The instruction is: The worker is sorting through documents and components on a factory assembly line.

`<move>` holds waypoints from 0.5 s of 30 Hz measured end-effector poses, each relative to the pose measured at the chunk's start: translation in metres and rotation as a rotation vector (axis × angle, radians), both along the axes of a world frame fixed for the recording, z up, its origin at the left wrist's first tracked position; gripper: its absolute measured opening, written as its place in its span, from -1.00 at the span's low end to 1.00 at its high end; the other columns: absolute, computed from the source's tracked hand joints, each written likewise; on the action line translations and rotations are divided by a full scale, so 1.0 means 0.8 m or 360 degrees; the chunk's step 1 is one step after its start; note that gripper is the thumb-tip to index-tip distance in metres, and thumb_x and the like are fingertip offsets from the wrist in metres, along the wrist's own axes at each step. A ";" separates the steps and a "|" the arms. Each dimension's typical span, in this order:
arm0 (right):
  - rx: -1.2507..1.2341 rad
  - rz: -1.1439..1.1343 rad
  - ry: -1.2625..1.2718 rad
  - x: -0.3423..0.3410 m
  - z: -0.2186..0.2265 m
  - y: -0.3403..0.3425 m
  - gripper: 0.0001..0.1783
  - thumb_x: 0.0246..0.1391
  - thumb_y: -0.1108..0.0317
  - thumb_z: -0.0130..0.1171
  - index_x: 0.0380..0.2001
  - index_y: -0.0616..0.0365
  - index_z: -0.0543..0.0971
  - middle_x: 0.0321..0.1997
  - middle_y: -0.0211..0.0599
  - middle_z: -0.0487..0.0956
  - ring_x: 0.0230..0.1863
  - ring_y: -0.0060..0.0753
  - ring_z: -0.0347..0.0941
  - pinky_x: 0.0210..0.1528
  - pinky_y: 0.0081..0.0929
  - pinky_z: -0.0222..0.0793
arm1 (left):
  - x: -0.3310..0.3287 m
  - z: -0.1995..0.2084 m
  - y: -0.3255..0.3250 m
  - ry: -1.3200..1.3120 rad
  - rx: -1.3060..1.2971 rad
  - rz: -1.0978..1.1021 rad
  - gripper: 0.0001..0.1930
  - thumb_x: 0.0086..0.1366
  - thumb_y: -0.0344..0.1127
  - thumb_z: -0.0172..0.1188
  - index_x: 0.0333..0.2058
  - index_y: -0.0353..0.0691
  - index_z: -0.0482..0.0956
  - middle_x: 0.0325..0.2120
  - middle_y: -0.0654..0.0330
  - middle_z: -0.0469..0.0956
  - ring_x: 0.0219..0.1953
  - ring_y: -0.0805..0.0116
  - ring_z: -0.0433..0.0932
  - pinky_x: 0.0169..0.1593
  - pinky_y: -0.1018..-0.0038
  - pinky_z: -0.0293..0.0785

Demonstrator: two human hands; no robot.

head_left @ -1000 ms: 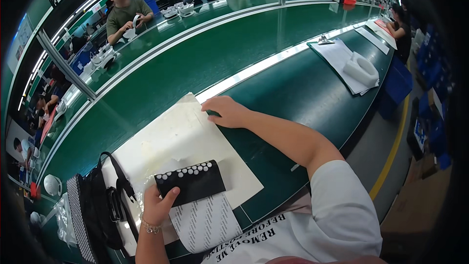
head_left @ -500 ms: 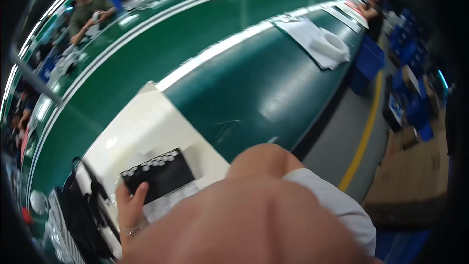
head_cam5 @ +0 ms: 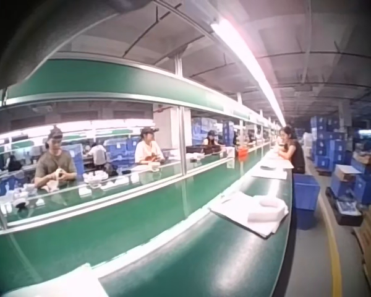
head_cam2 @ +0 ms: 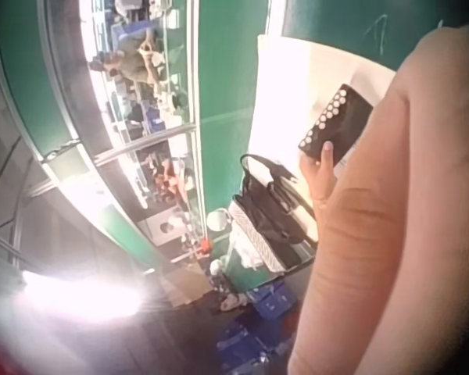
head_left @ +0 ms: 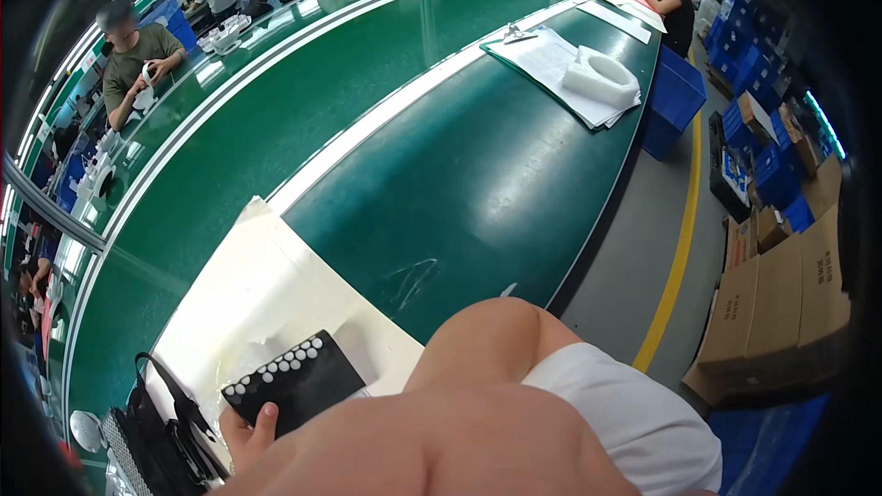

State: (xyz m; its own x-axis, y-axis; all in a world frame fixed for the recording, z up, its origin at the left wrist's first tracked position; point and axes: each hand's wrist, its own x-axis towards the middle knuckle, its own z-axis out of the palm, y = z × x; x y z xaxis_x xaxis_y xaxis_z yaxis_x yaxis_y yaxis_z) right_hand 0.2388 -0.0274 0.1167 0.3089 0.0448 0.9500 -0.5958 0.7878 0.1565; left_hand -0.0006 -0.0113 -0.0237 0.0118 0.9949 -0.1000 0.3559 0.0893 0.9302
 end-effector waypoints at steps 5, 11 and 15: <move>0.0080 -0.0120 0.0021 0.013 0.007 0.007 -0.75 0.06 0.44 -0.07 -0.27 0.40 0.48 -0.22 -0.05 0.49 -0.17 -0.16 0.40 -0.16 -0.44 0.34 | 0.002 0.000 -0.006 -0.0052 -0.0048 -0.0022 -0.59 0.12 -0.30 0.22 -0.13 -0.43 0.34 -0.26 0.10 0.47 -0.21 0.40 0.42 -0.07 0.43 0.32; 0.0061 -0.0256 0.0022 0.038 0.007 0.008 -0.75 0.06 0.43 -0.07 -0.26 0.38 0.48 -0.22 -0.08 0.49 -0.16 -0.19 0.41 -0.16 -0.46 0.34 | -0.007 -0.016 0.002 -0.0006 0.0013 -0.0104 -0.63 0.13 -0.34 0.19 -0.15 -0.45 0.37 -0.29 0.07 0.50 -0.27 0.38 0.46 -0.14 0.47 0.37; 0.0095 -0.0381 0.0014 0.041 0.005 0.004 -0.75 0.06 0.42 -0.07 -0.26 0.37 0.48 -0.21 -0.10 0.49 -0.16 -0.21 0.41 -0.15 -0.47 0.34 | 0.020 0.007 0.004 -0.0084 0.0027 -0.0240 -0.69 0.15 -0.38 0.15 -0.17 -0.45 0.41 -0.31 0.05 0.51 -0.31 0.36 0.47 -0.19 0.51 0.39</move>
